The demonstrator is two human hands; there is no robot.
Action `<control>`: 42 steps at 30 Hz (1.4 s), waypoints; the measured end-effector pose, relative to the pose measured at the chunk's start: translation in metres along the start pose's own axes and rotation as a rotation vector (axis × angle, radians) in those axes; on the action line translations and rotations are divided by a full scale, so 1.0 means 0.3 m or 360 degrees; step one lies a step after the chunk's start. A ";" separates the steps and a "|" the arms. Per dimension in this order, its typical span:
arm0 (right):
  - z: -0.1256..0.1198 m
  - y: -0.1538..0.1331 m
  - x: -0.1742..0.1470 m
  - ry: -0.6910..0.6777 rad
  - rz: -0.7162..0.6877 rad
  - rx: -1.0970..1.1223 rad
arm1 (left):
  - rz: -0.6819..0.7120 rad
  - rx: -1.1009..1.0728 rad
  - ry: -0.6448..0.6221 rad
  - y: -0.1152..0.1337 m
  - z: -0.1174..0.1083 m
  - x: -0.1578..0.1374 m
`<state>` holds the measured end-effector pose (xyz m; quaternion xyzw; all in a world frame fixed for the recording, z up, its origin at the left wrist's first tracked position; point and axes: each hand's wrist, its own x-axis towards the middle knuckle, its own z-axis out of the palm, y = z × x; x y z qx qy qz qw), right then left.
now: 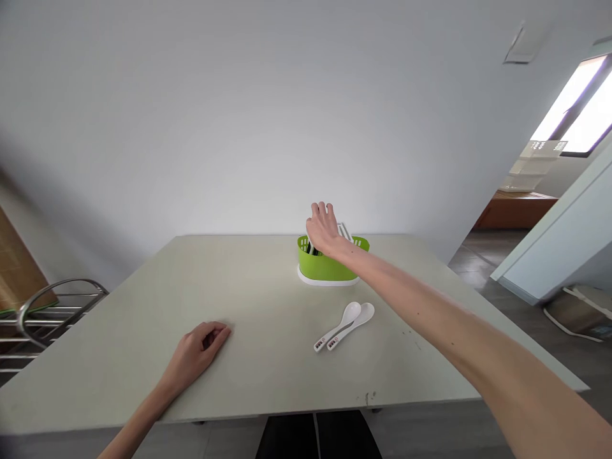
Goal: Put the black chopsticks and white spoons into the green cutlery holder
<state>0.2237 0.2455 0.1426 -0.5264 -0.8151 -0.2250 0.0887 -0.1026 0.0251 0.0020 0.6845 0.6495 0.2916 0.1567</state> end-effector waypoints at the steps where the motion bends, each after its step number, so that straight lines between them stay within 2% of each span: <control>1: -0.012 -0.001 -0.004 0.0008 -0.0029 -0.0009 | 0.0001 0.0004 0.0002 -0.001 0.000 0.001; 8: -0.094 0.009 -0.022 0.0079 -0.0144 -0.0062 | 0.0007 0.0040 0.0030 0.002 0.007 0.001; 12: -0.102 -0.003 -0.028 0.0070 -0.0211 -0.0136 | -0.0009 0.0039 0.0024 0.006 0.002 0.001; 19: -0.022 -0.049 -0.040 0.0068 -0.0232 -0.0072 | 0.0006 0.0030 0.0030 0.011 0.000 -0.004; 28: 0.065 -0.056 -0.064 0.0197 -0.0315 0.0154 | 0.0030 0.0048 0.0061 0.024 0.003 -0.010; 32: 0.052 -0.031 -0.087 0.0287 -0.0332 0.0252 | 0.0034 0.0051 0.0063 0.021 0.003 -0.010; 37: 0.020 0.056 -0.134 0.0423 -0.0159 0.0536 | 0.0002 0.0047 0.0030 0.011 0.004 -0.006; 40: 0.016 0.104 -0.161 0.0389 -0.0083 0.0664 | -0.0015 0.0045 0.0029 0.013 0.002 -0.006; 42: 0.016 0.112 -0.168 0.0327 -0.0136 0.0676 | -0.0019 0.0043 0.0030 0.015 0.001 -0.007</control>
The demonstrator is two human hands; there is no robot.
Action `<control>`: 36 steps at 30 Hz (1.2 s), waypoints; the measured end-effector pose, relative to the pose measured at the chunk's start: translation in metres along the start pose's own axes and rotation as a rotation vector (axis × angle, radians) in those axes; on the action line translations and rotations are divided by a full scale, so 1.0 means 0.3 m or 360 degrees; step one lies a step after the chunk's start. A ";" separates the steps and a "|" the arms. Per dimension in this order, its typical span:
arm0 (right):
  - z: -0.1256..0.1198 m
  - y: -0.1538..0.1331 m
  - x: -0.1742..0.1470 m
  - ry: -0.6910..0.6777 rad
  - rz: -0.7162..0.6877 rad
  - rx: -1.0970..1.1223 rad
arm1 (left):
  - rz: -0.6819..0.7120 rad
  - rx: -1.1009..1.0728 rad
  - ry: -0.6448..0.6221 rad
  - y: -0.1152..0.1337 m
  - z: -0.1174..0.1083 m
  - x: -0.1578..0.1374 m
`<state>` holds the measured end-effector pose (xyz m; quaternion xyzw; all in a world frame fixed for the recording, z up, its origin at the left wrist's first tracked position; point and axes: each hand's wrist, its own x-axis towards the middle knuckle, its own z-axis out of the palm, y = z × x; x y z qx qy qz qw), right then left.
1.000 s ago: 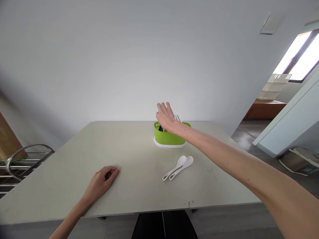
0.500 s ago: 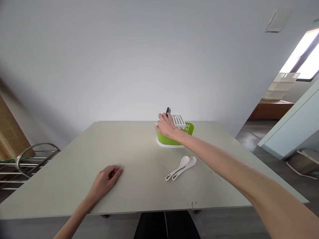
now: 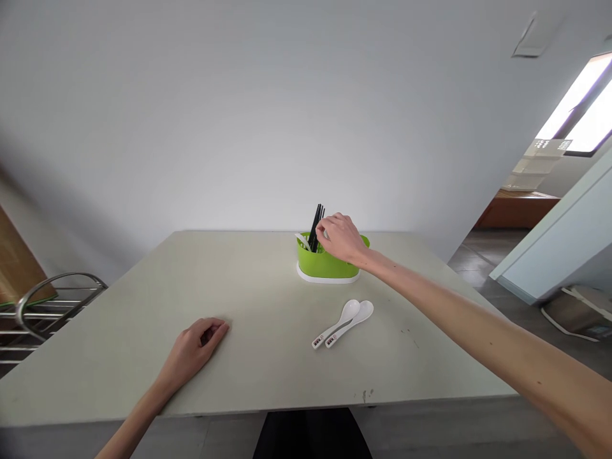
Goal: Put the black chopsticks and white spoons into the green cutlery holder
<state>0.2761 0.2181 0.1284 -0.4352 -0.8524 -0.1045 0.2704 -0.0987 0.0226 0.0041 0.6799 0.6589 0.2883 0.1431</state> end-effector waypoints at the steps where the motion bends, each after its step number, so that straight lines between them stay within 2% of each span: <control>1: 0.002 -0.003 0.001 -0.0048 -0.0041 -0.0015 | -0.0003 -0.0002 0.0001 0.001 0.000 -0.001; 4: 0.025 -0.031 0.022 -0.0265 -0.0137 -0.0211 | -0.0019 -0.0004 0.0002 0.000 0.000 -0.002; 7: 0.060 -0.062 0.063 -0.0441 -0.0127 -0.0374 | -0.0030 0.0013 0.0006 -0.004 0.001 -0.003; 11: 0.090 -0.070 0.138 -0.0642 -0.0101 -0.0313 | -0.0043 0.0021 0.0002 -0.005 0.000 -0.003; 17: 0.090 -0.048 0.238 -0.0949 -0.0139 -0.0124 | -0.0039 0.0014 0.0004 -0.012 0.000 -0.003; 24: 0.104 -0.033 0.275 -0.1079 -0.0085 0.0030 | -0.0064 0.0016 -0.0025 -0.013 -0.001 -0.003; 36: 0.097 -0.023 0.279 -0.1054 0.0082 0.0069 | -0.0050 0.0033 0.0008 0.010 -0.009 -0.001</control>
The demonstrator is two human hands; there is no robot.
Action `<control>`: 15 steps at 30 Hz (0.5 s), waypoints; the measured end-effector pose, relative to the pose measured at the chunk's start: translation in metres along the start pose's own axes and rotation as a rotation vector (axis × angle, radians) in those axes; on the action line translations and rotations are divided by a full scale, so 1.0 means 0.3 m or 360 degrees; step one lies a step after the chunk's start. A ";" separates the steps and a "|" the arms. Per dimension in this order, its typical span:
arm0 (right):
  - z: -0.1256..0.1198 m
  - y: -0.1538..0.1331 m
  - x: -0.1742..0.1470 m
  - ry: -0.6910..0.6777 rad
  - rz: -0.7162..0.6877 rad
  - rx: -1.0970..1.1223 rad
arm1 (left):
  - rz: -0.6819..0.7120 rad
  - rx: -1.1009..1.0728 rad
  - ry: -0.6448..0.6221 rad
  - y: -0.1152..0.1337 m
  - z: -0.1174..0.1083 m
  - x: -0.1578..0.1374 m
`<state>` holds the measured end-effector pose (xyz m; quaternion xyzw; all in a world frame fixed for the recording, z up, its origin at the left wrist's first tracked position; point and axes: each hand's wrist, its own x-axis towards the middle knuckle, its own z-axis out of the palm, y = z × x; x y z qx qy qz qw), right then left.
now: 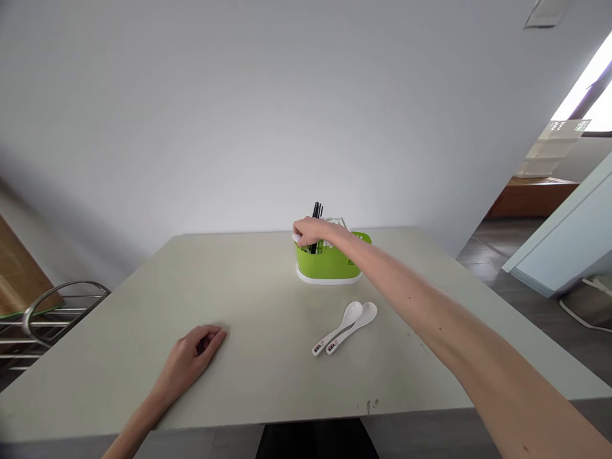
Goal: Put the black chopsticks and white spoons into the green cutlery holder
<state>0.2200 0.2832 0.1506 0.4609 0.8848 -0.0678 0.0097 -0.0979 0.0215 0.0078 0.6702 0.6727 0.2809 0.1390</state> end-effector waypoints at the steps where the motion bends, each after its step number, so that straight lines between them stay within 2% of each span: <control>1: -0.004 -0.002 -0.001 -0.0003 0.0006 0.0004 | -0.0002 0.0002 -0.0001 0.000 0.000 -0.001; 8: -0.033 -0.010 0.001 -0.0018 0.0059 0.0057 | -0.0015 -0.0023 -0.0019 -0.003 -0.004 -0.002; 15: -0.031 0.003 0.034 0.0067 0.0181 0.0135 | -0.0024 -0.0023 -0.0020 -0.014 0.001 -0.005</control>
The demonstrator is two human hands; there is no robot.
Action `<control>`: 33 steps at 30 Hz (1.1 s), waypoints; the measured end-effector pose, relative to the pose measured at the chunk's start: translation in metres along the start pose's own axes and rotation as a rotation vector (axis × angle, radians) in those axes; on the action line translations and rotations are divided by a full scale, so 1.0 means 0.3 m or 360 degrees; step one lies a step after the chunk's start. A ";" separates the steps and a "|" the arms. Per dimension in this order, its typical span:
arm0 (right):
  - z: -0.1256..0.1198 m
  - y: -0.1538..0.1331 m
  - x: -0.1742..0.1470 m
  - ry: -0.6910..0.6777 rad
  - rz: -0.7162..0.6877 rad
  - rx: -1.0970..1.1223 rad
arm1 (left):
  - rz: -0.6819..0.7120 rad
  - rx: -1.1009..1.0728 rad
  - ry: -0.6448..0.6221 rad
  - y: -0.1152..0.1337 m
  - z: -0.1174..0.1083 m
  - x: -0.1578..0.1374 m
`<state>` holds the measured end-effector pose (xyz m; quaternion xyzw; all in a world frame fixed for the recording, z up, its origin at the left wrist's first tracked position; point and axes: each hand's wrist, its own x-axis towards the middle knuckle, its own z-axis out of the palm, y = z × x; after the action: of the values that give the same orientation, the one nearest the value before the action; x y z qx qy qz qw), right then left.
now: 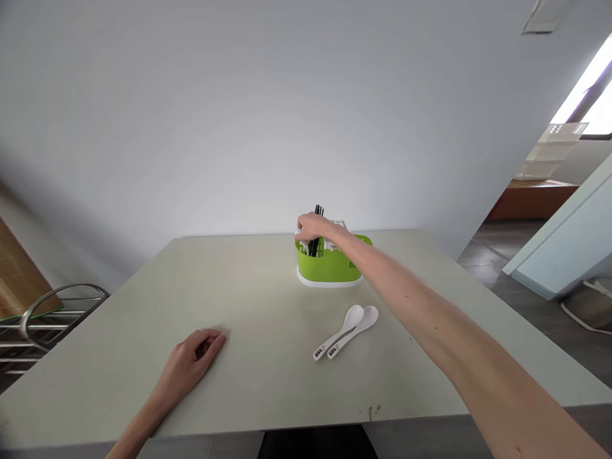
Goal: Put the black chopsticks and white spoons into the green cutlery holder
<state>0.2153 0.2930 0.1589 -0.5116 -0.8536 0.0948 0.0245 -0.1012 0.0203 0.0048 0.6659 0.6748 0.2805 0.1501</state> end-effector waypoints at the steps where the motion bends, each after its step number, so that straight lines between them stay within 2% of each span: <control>1: 0.002 -0.001 0.005 0.0001 0.0014 0.0015 | 0.0006 0.0011 0.0011 -0.001 0.001 0.000; 12: -0.030 -0.004 0.023 -0.0017 0.0111 0.0244 | -0.0003 0.0014 0.0003 0.020 -0.004 0.000; 26: -0.096 -0.039 0.002 0.0345 0.0090 0.0178 | -0.0007 0.0010 0.0003 0.014 -0.006 0.005; 30: -0.073 -0.044 0.006 0.0447 0.0105 0.0065 | -0.0016 0.0017 0.0008 0.013 -0.004 0.004; 33: -0.038 -0.051 0.008 0.0435 0.0081 0.0004 | -0.0026 0.0017 0.0000 0.005 -0.001 0.004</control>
<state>0.2024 0.2897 0.1728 -0.5413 -0.8289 0.0259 0.1387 -0.1001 0.0212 0.0063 0.6611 0.6818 0.2757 0.1489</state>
